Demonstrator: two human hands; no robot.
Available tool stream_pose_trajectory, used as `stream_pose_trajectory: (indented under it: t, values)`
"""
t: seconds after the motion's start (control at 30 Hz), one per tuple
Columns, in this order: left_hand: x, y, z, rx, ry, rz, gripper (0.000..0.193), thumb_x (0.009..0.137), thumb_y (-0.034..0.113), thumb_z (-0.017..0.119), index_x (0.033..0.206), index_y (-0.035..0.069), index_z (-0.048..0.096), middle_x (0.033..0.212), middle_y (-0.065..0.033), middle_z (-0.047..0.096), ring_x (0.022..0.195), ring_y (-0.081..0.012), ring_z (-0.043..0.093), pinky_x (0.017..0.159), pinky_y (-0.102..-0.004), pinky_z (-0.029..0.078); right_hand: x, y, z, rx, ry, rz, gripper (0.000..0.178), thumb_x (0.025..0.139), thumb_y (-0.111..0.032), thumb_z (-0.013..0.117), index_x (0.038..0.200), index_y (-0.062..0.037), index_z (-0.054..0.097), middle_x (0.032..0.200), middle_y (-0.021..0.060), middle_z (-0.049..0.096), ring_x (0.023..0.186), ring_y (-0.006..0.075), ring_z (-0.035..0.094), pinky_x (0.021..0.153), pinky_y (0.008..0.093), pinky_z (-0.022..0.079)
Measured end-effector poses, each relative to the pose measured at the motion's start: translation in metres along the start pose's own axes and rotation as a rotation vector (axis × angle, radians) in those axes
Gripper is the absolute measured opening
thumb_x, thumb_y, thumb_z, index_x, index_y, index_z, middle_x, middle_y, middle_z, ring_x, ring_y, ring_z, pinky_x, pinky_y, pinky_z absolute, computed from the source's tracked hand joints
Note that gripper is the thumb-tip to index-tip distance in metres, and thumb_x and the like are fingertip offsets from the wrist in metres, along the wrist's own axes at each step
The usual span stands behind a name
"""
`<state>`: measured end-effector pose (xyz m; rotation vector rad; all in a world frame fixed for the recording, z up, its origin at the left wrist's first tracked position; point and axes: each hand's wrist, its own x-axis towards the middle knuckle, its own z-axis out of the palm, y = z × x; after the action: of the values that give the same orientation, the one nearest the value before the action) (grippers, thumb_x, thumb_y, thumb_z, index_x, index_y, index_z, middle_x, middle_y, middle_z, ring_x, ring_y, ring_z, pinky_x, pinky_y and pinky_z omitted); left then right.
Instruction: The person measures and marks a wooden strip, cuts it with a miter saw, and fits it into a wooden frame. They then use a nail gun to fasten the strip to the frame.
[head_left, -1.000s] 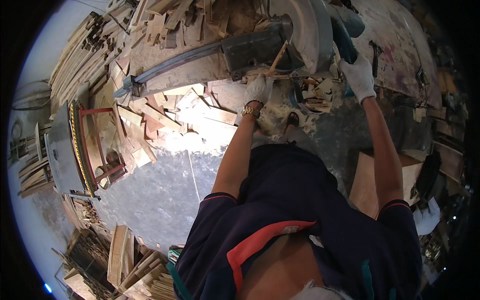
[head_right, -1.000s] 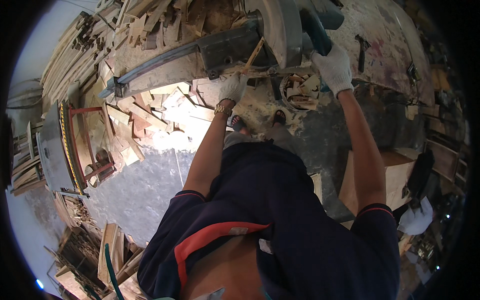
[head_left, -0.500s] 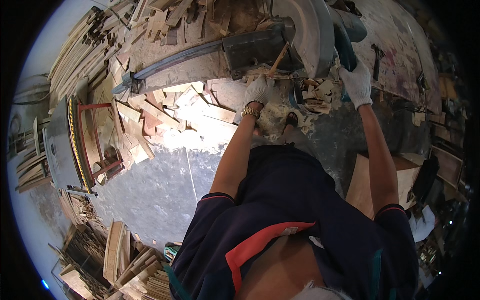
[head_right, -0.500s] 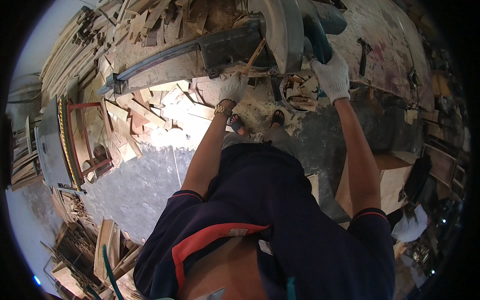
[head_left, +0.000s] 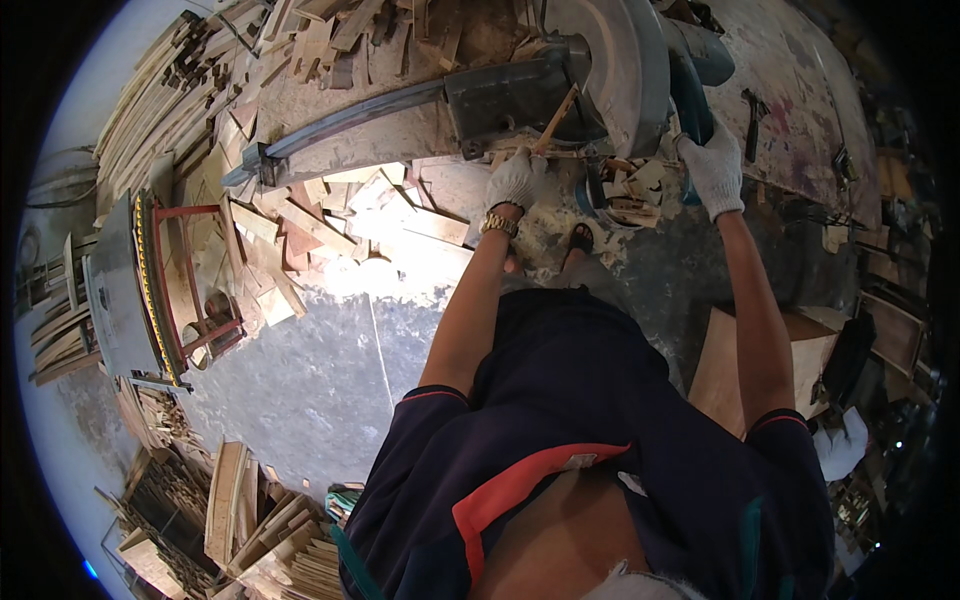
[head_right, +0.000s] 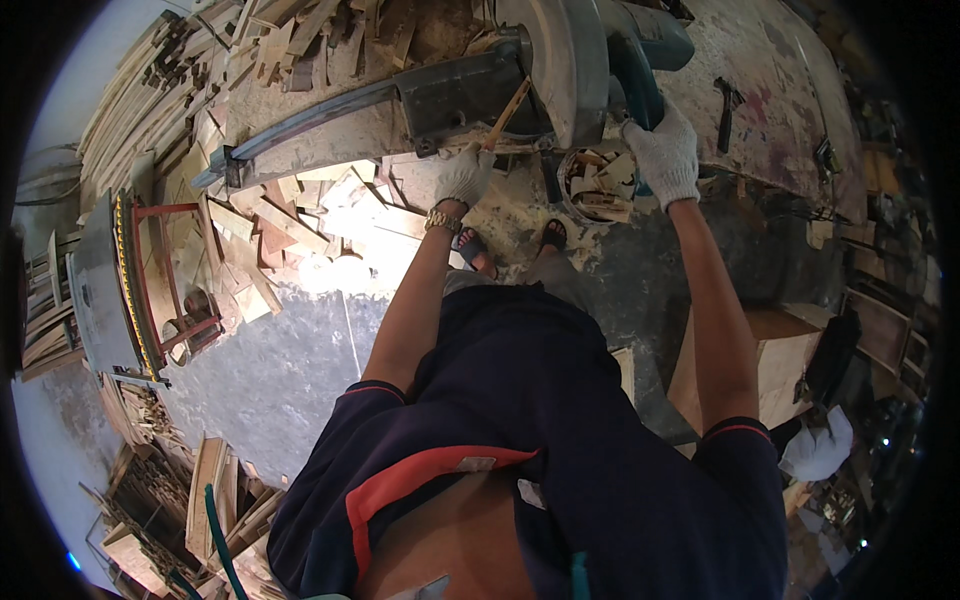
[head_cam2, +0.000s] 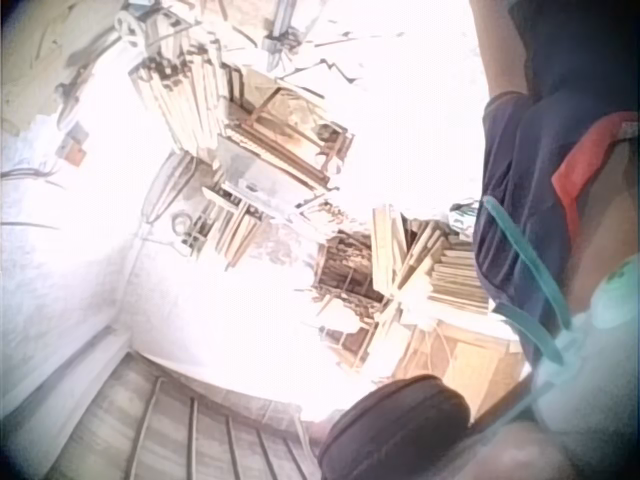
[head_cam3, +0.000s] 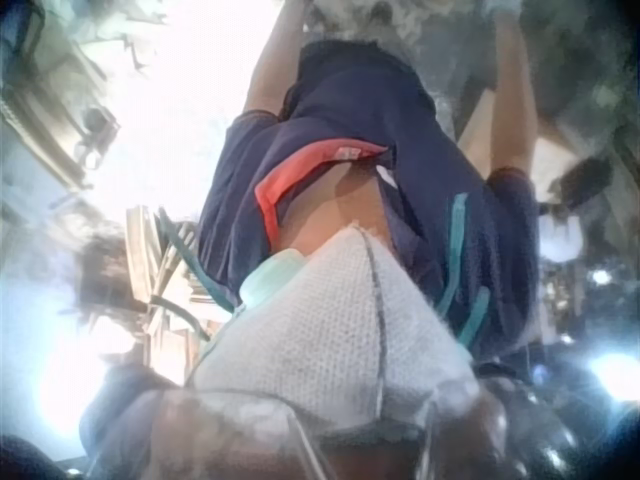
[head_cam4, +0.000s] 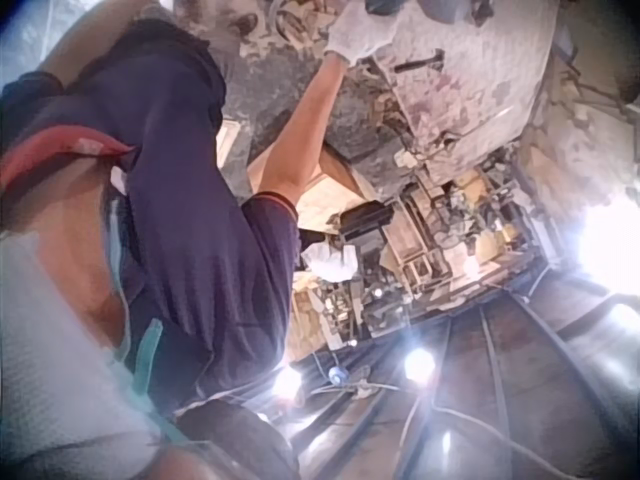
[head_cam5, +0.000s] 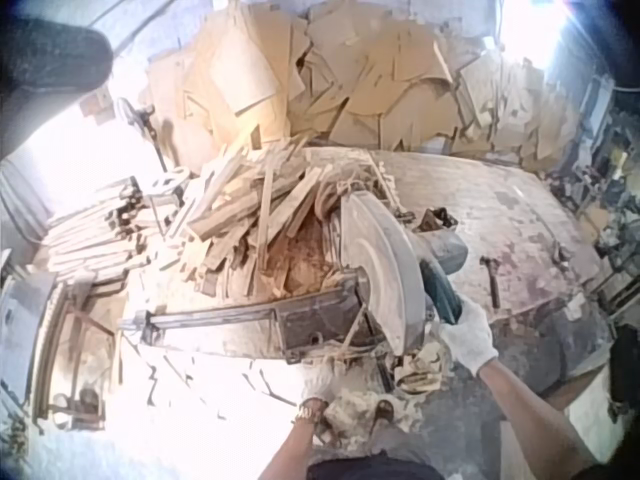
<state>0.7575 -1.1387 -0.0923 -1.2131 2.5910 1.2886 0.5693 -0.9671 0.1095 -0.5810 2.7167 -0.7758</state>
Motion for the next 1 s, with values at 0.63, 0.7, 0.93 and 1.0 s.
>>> stream_pose_trajectory:
  t: [0.63,0.7,0.93,1.0]
  values:
    - [-0.001,0.003,-0.001,-0.040,-0.041,-0.044,0.046,0.100,0.045,0.039,0.115,0.008,0.063,0.091,-0.0235,0.070,0.088,-0.0440,0.067,0.075,-0.0545,0.049,0.001,0.001,0.002,-0.069,0.029,0.023,0.041,0.077,-0.027,0.071,0.105,0.0023,0.067,0.074,0.0151,0.068,0.068,0.0267,0.067,0.069,0.0410,0.051]
    - [-0.003,0.004,-0.001,-0.037,-0.038,-0.041,0.046,0.100,0.045,0.039,0.114,0.008,0.063,0.091,-0.0237,0.070,0.088,-0.0441,0.067,0.074,-0.0545,0.049,0.002,0.006,0.004,-0.068,0.039,0.035,0.041,0.077,-0.027,0.071,0.105,0.0024,0.067,0.074,0.0151,0.068,0.069,0.0264,0.068,0.069,0.0409,0.051]
    - [-0.004,0.001,0.002,-0.032,-0.008,-0.010,0.046,0.100,0.045,0.039,0.112,0.007,0.063,0.089,-0.0245,0.069,0.086,-0.0446,0.066,0.072,-0.0547,0.050,-0.002,0.004,0.005,-0.038,0.051,-0.017,0.047,0.076,-0.025,0.070,0.114,0.0020,0.066,0.077,0.0141,0.069,0.066,0.0234,0.067,0.066,0.0396,0.051]
    - [-0.003,0.001,0.003,-0.030,0.000,0.011,0.046,0.100,0.045,0.040,0.112,0.007,0.063,0.087,-0.0246,0.069,0.085,-0.0447,0.066,0.071,-0.0546,0.050,0.001,0.014,0.007,-0.003,0.049,-0.013,0.048,0.076,-0.025,0.070,0.116,0.0013,0.066,0.077,0.0139,0.069,0.066,0.0232,0.066,0.065,0.0394,0.051]
